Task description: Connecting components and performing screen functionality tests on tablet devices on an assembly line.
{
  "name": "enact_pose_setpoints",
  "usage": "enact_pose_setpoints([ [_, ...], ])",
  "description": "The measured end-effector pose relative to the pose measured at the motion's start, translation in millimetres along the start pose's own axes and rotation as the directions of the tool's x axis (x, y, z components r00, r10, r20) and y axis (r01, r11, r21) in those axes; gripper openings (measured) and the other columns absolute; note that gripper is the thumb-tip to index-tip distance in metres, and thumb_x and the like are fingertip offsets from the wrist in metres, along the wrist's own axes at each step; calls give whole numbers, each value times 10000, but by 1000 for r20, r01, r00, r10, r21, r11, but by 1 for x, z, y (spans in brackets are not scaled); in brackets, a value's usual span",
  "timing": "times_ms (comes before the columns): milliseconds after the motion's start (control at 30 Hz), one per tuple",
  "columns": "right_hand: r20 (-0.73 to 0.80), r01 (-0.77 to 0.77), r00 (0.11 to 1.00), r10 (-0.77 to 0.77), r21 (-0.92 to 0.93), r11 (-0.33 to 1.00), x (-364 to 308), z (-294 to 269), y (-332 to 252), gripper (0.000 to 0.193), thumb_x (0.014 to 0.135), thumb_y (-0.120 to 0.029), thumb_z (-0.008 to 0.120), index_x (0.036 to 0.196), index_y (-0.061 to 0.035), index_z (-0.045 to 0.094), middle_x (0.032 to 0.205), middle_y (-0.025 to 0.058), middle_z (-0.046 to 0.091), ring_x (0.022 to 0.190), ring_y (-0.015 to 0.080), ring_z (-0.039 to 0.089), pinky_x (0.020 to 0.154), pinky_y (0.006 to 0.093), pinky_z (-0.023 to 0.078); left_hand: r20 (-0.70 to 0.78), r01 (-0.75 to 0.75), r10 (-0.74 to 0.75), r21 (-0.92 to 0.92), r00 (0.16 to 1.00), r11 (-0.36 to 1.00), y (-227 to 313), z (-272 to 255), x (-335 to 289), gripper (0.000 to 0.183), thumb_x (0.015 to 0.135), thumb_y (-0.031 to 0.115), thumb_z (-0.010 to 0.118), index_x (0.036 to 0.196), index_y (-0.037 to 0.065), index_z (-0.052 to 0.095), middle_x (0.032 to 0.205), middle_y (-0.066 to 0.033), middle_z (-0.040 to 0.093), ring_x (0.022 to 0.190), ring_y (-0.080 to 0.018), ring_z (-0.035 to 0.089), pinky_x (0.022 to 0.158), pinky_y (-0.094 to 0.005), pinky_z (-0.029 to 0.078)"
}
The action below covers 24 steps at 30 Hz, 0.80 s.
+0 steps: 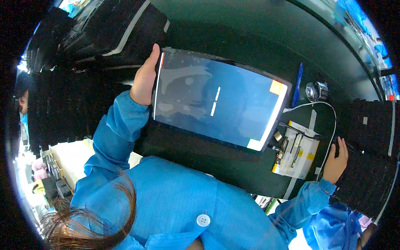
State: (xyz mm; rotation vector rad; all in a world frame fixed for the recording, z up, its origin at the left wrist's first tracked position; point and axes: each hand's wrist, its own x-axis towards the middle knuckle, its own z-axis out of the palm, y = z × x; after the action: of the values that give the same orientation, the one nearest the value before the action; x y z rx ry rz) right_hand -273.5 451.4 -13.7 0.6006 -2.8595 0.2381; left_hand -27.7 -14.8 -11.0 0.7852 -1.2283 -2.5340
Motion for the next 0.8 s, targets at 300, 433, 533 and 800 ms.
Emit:
enact_pose_setpoints([
  [300,-97,173,984,-148,344,923,-20,-32,-128,607,739,-163,691,1277,-30,444,1298,175,447,1225,318,398,1033,372,285,8,36,-35,-47,999,998,2,-3,-4,655,924,550,280,1218,2,485,1176,-158,554,1052,-267,551,913,-375,443],
  [433,-8,377,913,-408,403,834,-46,-39,-186,919,607,-185,780,1369,-27,289,1375,177,340,1288,367,279,1064,422,218,17,51,-51,-40,999,998,3,5,1,657,931,543,255,1234,2,473,1189,-173,544,1065,-285,545,916,-394,445],
  [533,23,464,870,-493,306,831,-43,-39,-198,978,598,-196,787,1388,-28,235,1383,185,319,1295,399,246,1070,451,191,55,95,-90,-97,994,991,6,6,-3,675,933,545,225,1242,-3,468,1198,-184,537,1074,-306,545,912,-409,454],
  [800,168,511,780,-603,387,768,1,-44,-169,383,731,-93,663,1092,-16,561,1051,169,591,1034,336,539,934,379,406,18,68,-68,-25,998,997,3,4,-1,674,933,544,227,1227,-7,479,1173,-185,555,1014,-293,578,886,-394,469],
])
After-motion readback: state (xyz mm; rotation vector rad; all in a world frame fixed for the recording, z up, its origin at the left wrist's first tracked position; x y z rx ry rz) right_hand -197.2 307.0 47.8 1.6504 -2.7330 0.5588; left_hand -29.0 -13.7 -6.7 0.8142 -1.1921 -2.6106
